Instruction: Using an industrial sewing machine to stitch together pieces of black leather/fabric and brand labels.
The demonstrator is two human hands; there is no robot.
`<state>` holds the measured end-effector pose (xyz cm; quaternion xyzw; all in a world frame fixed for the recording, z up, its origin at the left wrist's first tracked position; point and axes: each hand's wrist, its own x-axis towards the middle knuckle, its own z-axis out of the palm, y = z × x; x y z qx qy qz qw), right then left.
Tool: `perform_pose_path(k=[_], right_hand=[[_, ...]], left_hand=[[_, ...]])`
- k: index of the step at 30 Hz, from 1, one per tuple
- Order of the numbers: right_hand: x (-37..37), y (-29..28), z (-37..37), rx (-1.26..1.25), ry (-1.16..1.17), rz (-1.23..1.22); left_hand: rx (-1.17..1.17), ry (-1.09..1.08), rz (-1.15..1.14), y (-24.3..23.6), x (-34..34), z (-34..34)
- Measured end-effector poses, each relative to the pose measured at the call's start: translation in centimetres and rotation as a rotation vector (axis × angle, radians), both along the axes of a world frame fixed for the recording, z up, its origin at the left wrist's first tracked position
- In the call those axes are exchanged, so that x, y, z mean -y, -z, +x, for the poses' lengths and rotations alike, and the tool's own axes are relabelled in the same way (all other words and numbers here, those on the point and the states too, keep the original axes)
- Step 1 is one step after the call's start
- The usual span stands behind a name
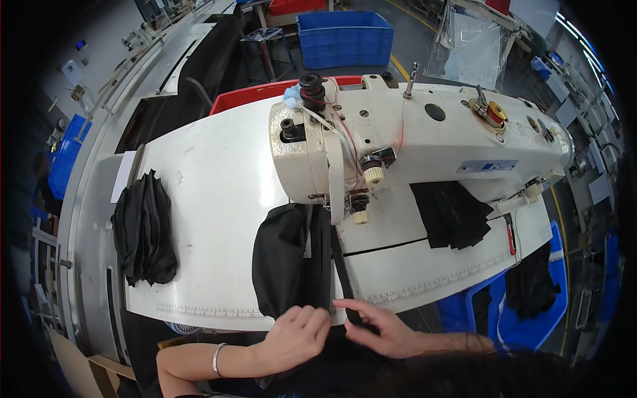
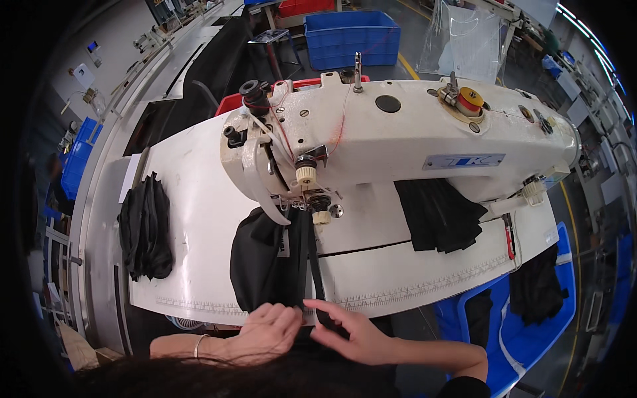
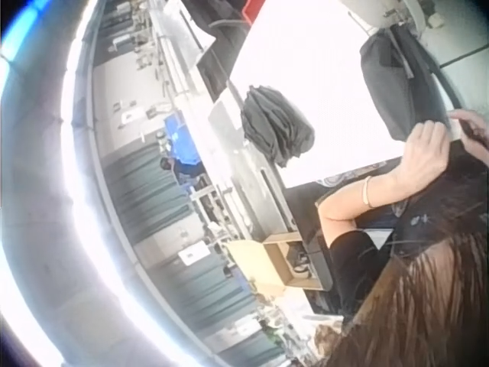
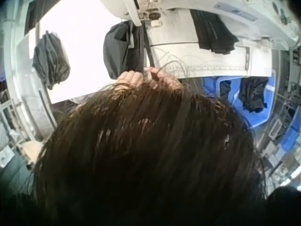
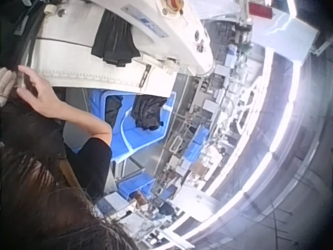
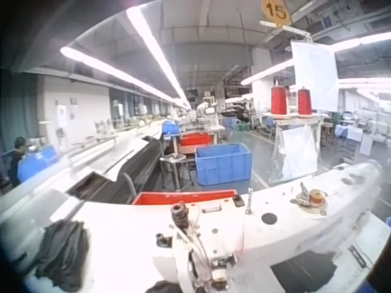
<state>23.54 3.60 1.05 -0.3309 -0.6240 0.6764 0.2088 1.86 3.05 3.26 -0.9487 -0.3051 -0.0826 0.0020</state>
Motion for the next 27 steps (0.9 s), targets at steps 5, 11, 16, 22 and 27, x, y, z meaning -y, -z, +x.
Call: perform_pose_path(k=[5,11,16,22,27], right_hand=[[2.1,0.4,-0.2,0.522,0.003,1.249],[1.9,1.6,-0.7,0.495,0.081,1.407],[0.7,2.1,0.6,0.574,-0.205,1.669],[0.8,2.2,1.1,0.581,-0.202,1.627],[1.1,2.1,0.8,0.570,-0.153,1.554]], left_hand=[[0.346,-0.338,-0.047,2.0,1.5,-1.5],[0.514,-0.555,0.025,1.4,0.8,-2.1],[1.644,-0.892,-0.768,0.0,-10.3,-6.0],[0.804,-0.396,-0.308,-4.8,-11.4,-6.5],[0.197,0.049,0.043,-0.6,-1.9,-1.7]])
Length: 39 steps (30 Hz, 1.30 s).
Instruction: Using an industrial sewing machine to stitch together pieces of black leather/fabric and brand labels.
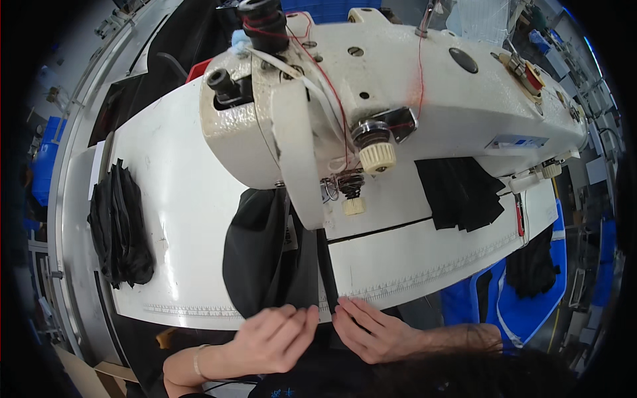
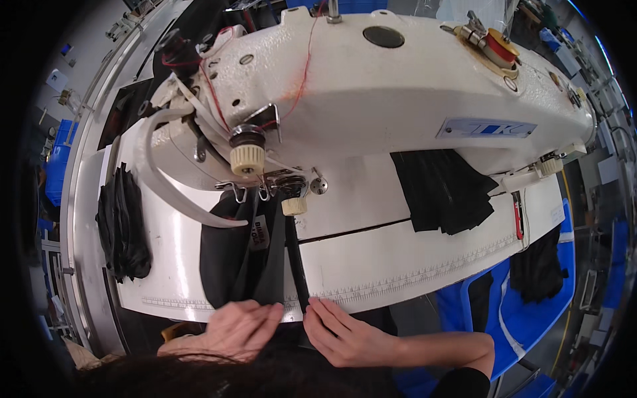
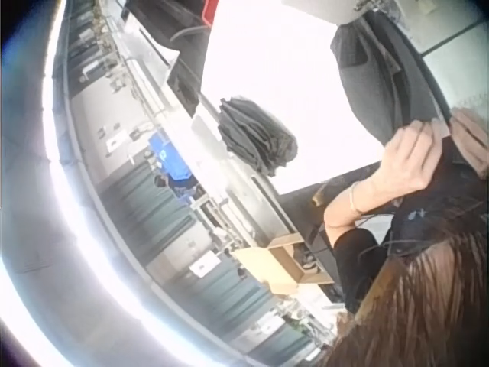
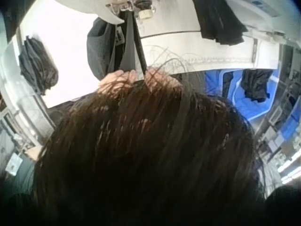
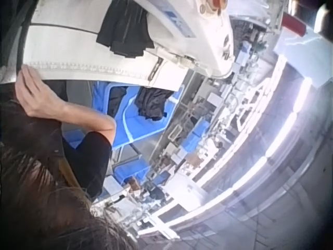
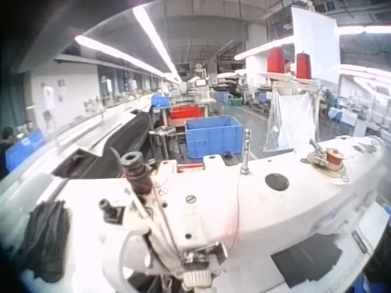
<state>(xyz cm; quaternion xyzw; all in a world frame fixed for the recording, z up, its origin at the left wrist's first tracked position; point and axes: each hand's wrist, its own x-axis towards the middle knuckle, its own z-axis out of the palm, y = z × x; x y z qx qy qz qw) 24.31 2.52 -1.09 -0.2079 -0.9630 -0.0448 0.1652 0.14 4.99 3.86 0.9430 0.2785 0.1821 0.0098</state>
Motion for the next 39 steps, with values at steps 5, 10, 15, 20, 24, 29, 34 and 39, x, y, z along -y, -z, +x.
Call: perform_pose_path(k=[5,10,15,20,24,29,34,39], right_hand=[[-0.2,0.0,-0.1,-0.029,-0.008,-0.019],[-0.3,0.1,-0.1,-0.033,-0.020,-0.026],[-0.4,0.3,0.0,0.020,-0.047,0.015],[-0.6,0.2,0.1,0.031,-0.055,0.031],[-0.5,-0.1,0.1,0.000,-0.045,-0.011],[-0.6,-0.3,0.0,-0.017,-0.037,-0.030],[-0.8,-0.3,-0.1,0.030,-0.077,0.032],[-0.9,-0.2,0.0,0.031,-0.090,0.034]], left_hand=[[0.043,-0.037,0.036,5.0,1.9,1.4],[0.071,-0.048,-0.011,5.2,1.9,1.2],[0.160,-0.066,-0.078,5.6,1.8,1.0],[0.176,-0.071,-0.127,5.4,1.5,0.7],[0.218,-0.151,-0.133,3.5,1.5,0.4],[0.100,-0.137,0.069,2.3,1.5,0.8],[-0.062,-0.045,0.074,3.8,1.6,2.1],[-0.039,-0.041,0.053,4.4,1.7,2.0]])
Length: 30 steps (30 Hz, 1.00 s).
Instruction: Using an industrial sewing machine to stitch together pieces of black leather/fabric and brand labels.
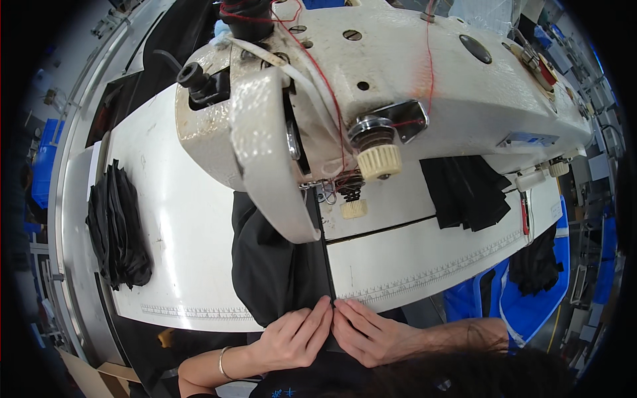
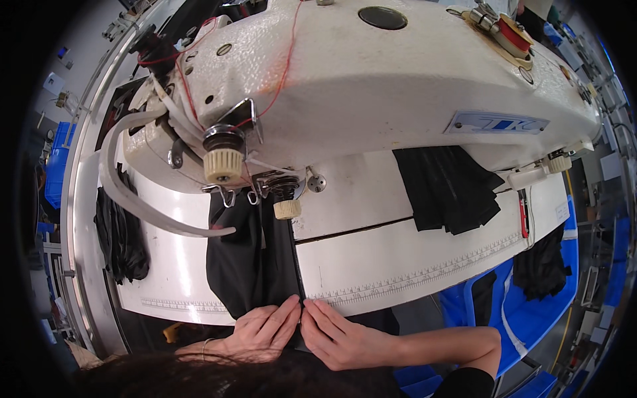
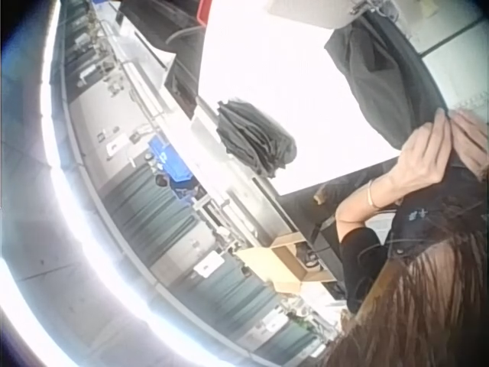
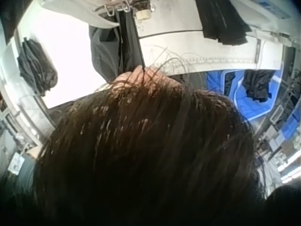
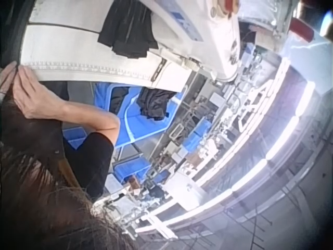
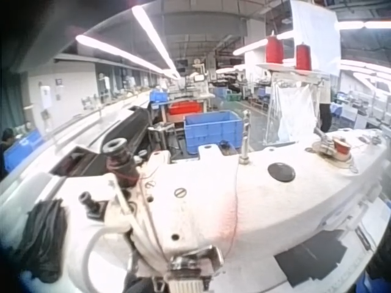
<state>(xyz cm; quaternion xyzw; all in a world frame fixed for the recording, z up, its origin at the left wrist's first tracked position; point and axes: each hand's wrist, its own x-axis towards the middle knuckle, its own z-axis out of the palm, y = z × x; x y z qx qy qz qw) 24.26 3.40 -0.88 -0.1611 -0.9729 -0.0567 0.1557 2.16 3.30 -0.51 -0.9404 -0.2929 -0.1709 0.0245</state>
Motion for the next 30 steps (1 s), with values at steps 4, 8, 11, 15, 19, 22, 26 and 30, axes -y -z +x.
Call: perform_pose_path(k=[4,8,11,15,19,22,26,30], right_hand=[[0.0,0.0,0.1,0.004,-0.007,-0.005],[0.1,-0.2,0.1,0.037,0.002,-0.007],[-0.1,-0.5,-0.1,0.013,0.005,-0.053],[-1.6,-0.4,-0.4,0.016,0.025,-0.044],[-4.3,-0.3,-0.7,0.025,0.039,-0.026],[-6.7,-0.2,-0.9,-0.008,0.030,-0.023],[-9.5,0.3,-0.8,-0.038,0.043,-0.031],[-11.3,1.9,-1.0,-0.059,0.066,-0.190]], left_hand=[[-0.023,0.009,-0.035,0.0,-0.1,-0.1],[0.035,-0.009,-0.091,0.0,-0.1,0.0],[0.071,-0.018,-0.148,0.1,-0.4,-0.1],[0.099,0.012,-0.182,0.4,-2.0,-0.5],[0.044,0.087,-0.180,1.1,-5.0,-1.1],[0.108,0.064,-0.147,1.8,-7.4,-1.3],[0.196,-0.027,-0.184,2.5,-9.5,-1.5],[0.098,-0.069,-0.257,2.8,-11.0,-2.2]])
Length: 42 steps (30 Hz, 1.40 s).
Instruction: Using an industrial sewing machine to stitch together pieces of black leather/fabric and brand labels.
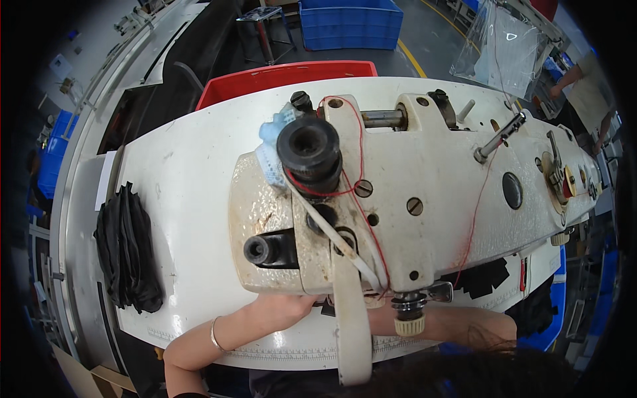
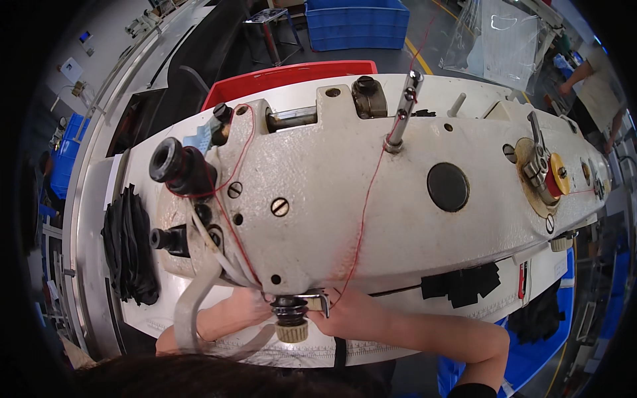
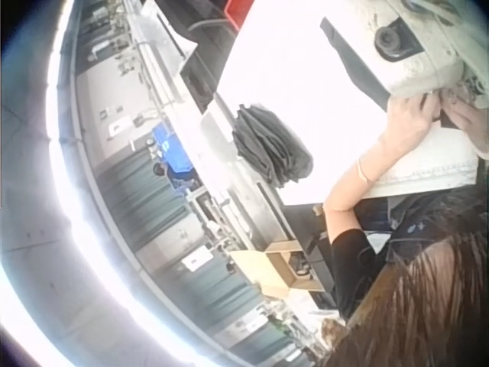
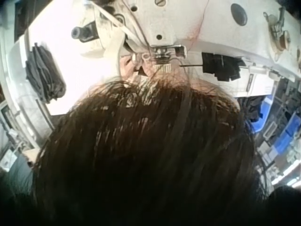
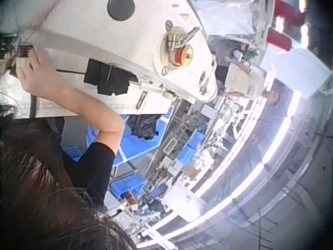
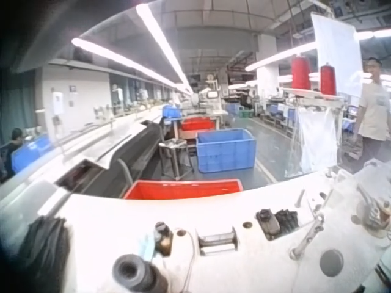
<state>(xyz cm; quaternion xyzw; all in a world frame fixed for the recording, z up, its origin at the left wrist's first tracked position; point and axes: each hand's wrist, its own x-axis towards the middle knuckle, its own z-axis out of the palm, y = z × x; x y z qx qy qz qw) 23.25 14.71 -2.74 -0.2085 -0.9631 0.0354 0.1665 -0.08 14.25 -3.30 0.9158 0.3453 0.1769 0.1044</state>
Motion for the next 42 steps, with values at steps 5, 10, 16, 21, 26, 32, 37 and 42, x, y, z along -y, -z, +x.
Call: perform_pose_path(k=[5,10,16,21,26,32,37,42], right_hand=[[-0.9,1.6,0.2,-0.106,-0.068,-0.030],[-1.3,2.9,1.0,-0.009,-0.094,0.277],[-0.3,4.4,0.7,-0.064,-0.021,0.230],[0.5,4.8,0.5,-0.103,0.024,0.114],[0.9,5.7,0.3,-0.037,0.020,0.062],[-1.0,6.4,1.8,-0.074,0.294,-0.602],[-2.5,4.5,2.4,-0.331,0.411,-0.918],[-1.7,1.8,0.9,-0.415,0.261,-0.564]], left_hand=[[0.093,-0.070,-0.187,-0.2,-1.5,-1.7],[0.132,-0.104,-0.263,-0.3,-1.2,-2.2],[-0.039,-0.014,-0.234,-1.0,-0.4,-2.0],[-0.024,-0.002,-0.221,-1.1,-0.9,-1.7],[-0.023,0.004,-0.187,-0.8,-0.9,-1.5],[-0.031,-0.003,-0.132,-0.8,-0.4,-1.3],[-0.091,0.026,0.015,-0.6,-0.7,-1.2],[-0.063,0.039,0.056,-1.4,-0.9,-1.1]])
